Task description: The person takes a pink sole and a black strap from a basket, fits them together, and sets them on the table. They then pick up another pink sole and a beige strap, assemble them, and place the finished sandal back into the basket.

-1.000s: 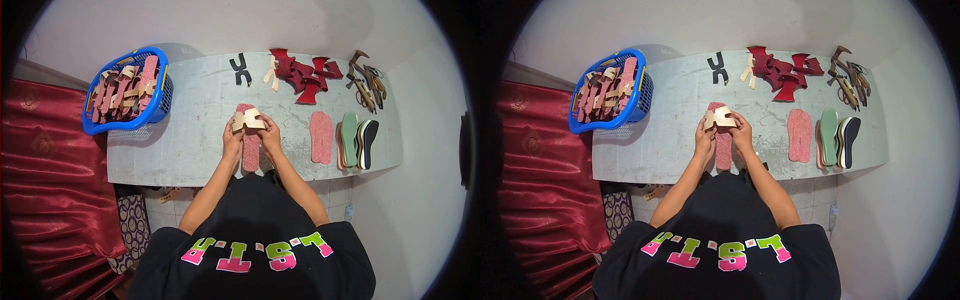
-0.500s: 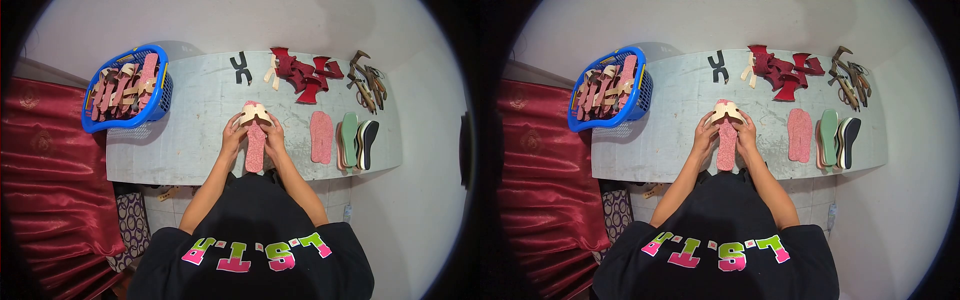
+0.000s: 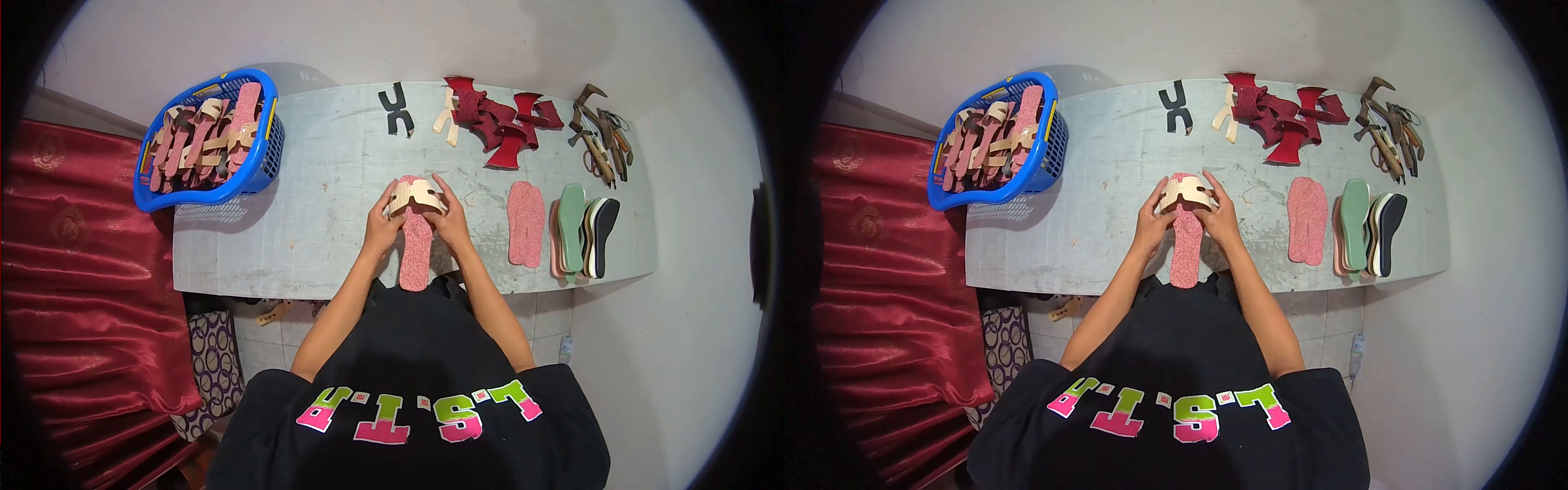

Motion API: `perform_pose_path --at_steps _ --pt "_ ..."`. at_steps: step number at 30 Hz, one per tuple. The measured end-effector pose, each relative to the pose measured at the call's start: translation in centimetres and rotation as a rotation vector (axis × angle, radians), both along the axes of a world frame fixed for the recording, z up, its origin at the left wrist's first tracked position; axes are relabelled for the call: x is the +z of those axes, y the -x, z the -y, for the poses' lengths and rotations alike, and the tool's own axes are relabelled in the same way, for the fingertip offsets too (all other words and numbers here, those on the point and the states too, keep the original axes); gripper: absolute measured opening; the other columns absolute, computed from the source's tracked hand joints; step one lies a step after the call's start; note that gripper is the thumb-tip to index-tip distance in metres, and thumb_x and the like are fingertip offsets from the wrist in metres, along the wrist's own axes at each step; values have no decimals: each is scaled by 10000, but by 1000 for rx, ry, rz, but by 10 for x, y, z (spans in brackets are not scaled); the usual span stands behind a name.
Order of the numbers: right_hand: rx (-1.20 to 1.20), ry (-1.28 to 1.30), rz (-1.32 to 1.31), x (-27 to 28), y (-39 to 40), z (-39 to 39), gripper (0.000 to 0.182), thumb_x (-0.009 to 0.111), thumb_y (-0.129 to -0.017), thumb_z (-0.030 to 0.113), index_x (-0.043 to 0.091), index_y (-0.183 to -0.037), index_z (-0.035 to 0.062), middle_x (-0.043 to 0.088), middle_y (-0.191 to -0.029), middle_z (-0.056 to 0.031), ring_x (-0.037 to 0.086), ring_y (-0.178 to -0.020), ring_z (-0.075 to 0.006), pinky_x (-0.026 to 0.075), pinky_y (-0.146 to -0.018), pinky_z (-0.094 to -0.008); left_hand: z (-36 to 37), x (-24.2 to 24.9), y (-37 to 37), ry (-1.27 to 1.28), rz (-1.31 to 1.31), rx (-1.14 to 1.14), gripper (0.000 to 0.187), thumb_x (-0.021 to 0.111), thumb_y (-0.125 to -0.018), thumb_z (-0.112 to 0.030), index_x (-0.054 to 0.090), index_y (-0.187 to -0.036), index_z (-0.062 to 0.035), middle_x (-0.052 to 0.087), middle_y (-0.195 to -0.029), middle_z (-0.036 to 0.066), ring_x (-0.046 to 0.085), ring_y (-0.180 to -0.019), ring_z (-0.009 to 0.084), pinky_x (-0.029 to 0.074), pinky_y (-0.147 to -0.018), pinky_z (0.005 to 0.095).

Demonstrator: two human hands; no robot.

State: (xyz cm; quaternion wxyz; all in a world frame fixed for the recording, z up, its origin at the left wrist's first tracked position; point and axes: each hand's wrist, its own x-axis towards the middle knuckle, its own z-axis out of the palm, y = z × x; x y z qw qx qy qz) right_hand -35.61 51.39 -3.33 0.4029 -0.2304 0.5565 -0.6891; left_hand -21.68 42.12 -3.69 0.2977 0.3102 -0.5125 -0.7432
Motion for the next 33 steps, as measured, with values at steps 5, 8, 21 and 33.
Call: perform_pose_path --at_steps 5,8,21,33 --pt "145 -165 -225 0 6 -6 693 726 -713 -98 515 -1341 107 565 -1144 -107 646 -968 -182 551 -738 -257 -1 -18 -4 1 50 -8 721 568 -740 173 521 -1379 -158 540 -1209 97 609 -1021 178 541 -801 264" --pt "110 -138 -171 0 3 -8 695 773 -681 -97 517 -1296 101 560 -1149 -104 662 -921 -179 548 -669 -248 0 -17 -5 13 49 -12 684 593 -748 156 545 -1354 -158 557 -1182 83 612 -1004 165 538 -780 249" --pt "57 -92 -107 -2 -3 -6 706 756 -693 -130 498 -1314 84 630 -1131 -118 680 -949 -200 572 -696 -256 -2 -3 -10 -63 -29 1 677 595 -759 158 537 -1376 -114 570 -1234 89 626 -1047 168 563 -842 276" --pt "-125 -47 180 -2 -6 -5 675 626 -758 -167 383 -1337 81 657 -1142 -169 681 -962 -211 573 -771 -274 1 14 -10 -387 -202 -32 802 659 -808 85 323 -1501 -135 568 -1317 117 618 -1118 196 543 -897 318"
